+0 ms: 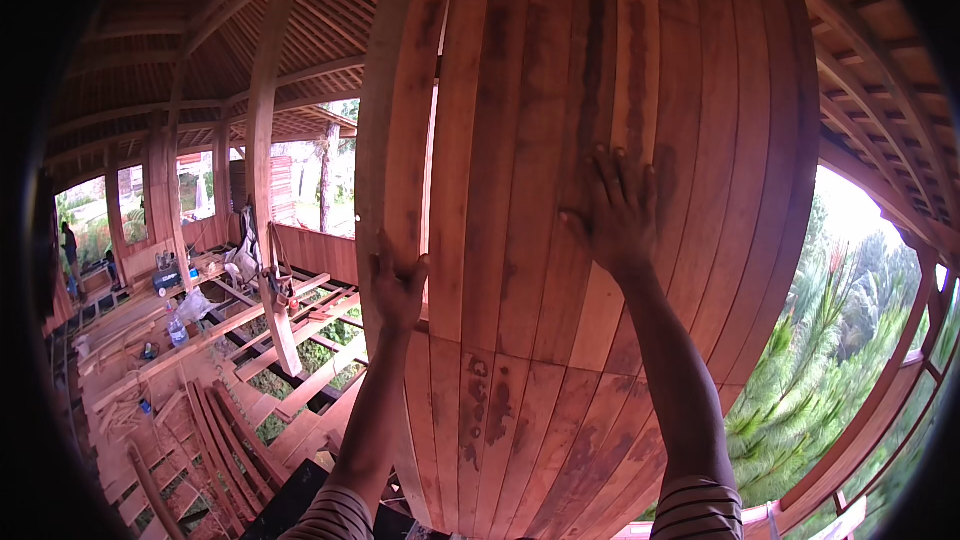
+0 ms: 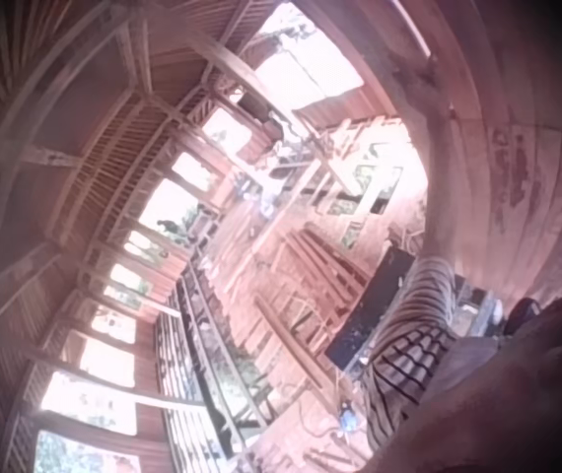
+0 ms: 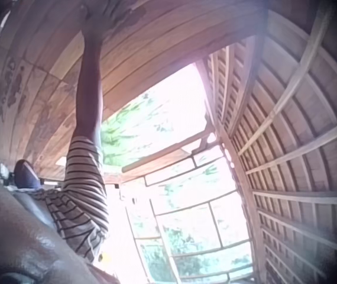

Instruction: The person uses a hand saw to cut a wooden plank on a scaffold, then lifts and fits the plank into a vertical wall opening. They measure and mark another plank with a ruler and pencil, then continue sawing it to size.

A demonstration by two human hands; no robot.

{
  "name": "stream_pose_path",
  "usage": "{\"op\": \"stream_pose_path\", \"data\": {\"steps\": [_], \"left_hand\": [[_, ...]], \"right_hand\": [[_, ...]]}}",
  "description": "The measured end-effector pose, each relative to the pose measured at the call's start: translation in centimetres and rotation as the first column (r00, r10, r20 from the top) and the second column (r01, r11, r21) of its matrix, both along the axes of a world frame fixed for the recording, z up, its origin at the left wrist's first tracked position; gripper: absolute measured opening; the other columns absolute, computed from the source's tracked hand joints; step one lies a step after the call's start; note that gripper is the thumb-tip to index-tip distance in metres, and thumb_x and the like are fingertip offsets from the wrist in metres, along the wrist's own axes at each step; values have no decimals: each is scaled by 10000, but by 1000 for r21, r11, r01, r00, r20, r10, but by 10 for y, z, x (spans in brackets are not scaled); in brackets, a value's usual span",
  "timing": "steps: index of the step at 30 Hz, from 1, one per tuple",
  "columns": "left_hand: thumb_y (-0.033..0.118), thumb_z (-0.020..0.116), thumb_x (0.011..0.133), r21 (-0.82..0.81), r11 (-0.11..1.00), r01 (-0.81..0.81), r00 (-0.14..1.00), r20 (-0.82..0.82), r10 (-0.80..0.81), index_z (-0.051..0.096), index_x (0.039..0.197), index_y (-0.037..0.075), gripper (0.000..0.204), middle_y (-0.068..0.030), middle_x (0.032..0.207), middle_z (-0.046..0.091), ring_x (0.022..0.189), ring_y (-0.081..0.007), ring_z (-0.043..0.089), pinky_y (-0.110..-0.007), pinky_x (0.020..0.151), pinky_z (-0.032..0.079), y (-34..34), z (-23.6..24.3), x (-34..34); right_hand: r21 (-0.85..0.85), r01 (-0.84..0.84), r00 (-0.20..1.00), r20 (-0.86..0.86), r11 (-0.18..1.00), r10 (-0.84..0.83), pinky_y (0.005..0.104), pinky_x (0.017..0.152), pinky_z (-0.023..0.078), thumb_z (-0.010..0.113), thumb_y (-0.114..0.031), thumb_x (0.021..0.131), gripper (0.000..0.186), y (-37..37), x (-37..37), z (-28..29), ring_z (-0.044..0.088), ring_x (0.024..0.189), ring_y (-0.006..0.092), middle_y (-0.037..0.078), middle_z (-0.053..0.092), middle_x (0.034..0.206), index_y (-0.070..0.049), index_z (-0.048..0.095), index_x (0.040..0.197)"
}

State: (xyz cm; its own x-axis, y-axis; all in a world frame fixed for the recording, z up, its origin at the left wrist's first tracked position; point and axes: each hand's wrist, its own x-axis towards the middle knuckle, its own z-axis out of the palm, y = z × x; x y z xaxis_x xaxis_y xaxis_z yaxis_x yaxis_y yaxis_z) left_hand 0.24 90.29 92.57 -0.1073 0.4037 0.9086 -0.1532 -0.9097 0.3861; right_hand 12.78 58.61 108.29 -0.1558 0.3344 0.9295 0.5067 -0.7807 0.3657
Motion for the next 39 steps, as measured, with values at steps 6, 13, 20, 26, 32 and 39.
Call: {"op": "stream_pose_path", "data": {"steps": [6,13,20,26,32,39], "left_hand": [[350,805,889,75,997,-7,999,36,5,374,1585,14,885,-342,1347,570,1207,-440,630,-460,958,539,7,0,-1],[318,819,882,-39,997,60,997,-49,-62,383,1578,4,879,-300,1299,624,1189,-418,647,-451,960,542,-22,8,-27],[364,838,868,97,990,-100,993,74,93,392,1580,30,904,-317,1274,645,1181,-429,658,-453,949,552,3,0,-2],[441,865,827,-3,1000,-14,1000,20,14,427,1531,-47,962,-315,1214,671,1077,-426,693,-457,871,575,12,2,28],[479,901,755,-20,999,31,998,-61,-33,544,1385,-42,891,-191,908,717,844,-368,716,-452,731,582,24,-1,26],[369,923,791,-84,965,247,969,-8,-248,382,1501,-156,1036,-102,757,778,684,-129,725,-272,680,579,9,8,16]], "right_hand": [[6,5,999,-32,1000,-5,608,1268,168,627,-629,903,818,1,-1,0,300,1554,280,68,378,1653,-130,470,1532],[-1,5,999,-32,1000,-5,602,1276,155,603,-636,919,810,-4,2,0,271,1567,267,60,360,1664,-135,462,1540],[-19,11,1000,-5,1000,-11,607,1271,158,581,-628,937,781,2,7,-5,296,1558,269,68,362,1666,-121,487,1523],[-12,-14,989,149,1000,16,598,1242,209,568,-656,944,782,-2,38,2,330,1545,272,74,417,1638,-151,490,1536],[-14,249,953,180,968,-242,597,1216,257,533,-693,962,816,10,36,-4,368,1519,294,78,464,1596,-146,450,1561],[1,187,966,184,982,-184,572,1248,190,573,-556,967,798,8,41,-8,305,1543,327,131,390,1633,-97,380,1590]]}}
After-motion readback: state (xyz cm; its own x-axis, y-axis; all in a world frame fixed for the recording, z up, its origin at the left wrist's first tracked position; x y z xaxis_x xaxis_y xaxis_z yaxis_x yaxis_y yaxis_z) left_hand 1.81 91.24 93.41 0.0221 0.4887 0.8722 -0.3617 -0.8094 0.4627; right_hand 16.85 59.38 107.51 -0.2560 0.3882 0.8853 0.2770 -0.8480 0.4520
